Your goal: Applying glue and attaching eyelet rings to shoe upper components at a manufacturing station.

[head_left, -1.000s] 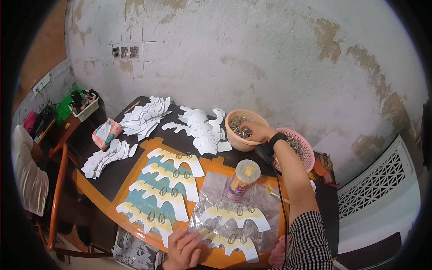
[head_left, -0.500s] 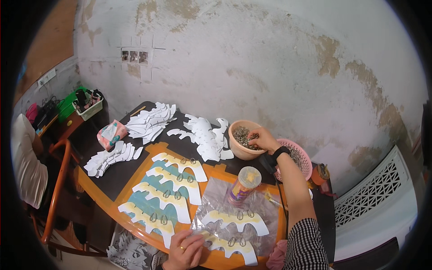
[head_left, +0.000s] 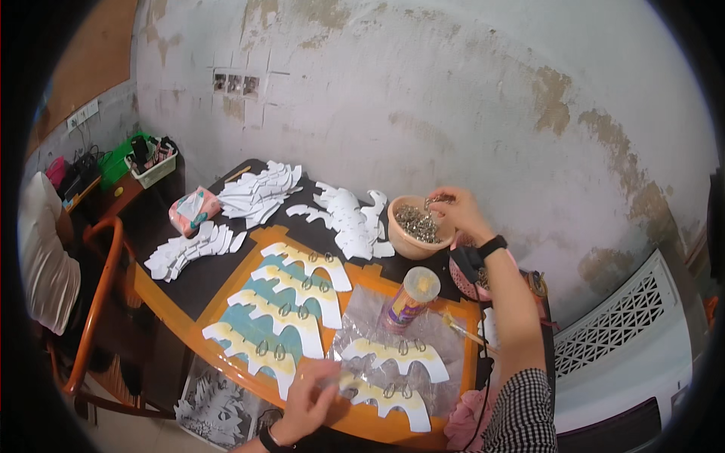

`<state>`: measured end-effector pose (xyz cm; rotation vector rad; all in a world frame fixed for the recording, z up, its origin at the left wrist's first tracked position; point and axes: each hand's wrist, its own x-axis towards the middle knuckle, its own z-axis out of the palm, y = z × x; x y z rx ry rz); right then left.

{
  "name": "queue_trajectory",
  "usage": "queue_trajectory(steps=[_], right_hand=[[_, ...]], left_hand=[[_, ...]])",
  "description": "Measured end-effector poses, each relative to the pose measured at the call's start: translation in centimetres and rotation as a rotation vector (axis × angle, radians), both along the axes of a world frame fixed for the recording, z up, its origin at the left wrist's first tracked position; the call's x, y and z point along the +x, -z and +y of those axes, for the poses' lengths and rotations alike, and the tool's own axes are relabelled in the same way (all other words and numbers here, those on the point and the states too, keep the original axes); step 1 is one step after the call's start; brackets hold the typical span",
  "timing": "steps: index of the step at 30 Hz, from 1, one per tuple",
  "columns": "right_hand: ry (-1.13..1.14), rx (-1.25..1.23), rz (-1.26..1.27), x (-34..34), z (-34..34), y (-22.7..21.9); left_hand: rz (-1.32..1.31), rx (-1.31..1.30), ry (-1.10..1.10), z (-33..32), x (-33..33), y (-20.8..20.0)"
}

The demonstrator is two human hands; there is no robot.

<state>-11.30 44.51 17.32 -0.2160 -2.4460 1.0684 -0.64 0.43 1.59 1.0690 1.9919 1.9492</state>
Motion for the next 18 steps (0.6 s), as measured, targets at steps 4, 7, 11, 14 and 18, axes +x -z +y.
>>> queue_trajectory(steps=[4,7,11,14,18], right_hand=[[-0.238,-0.100,-0.037,5.1,-9.9,-3.4],[-0.415,0.054,-0.075,11.0,-15.4,-3.0],[-0.467,0.121,-0.122,16.4,-20.7,1.6],[-0.472,0.282,-0.064,18.8,-21.3,4.6],[-0.411,0.382,-0.103,21.2,-23.4,5.3]], left_hand=[[-0.939,0.602,0.268,3.3,-0.4,-4.2],[-1.363,0.816,0.491,7.1,-1.3,-6.7],[-1.483,0.936,0.669,9.5,-0.1,-5.4],[-1.628,0.797,0.523,10.3,1.7,-2.8],[-1.724,0.729,0.545,9.7,3.2,-1.3]])
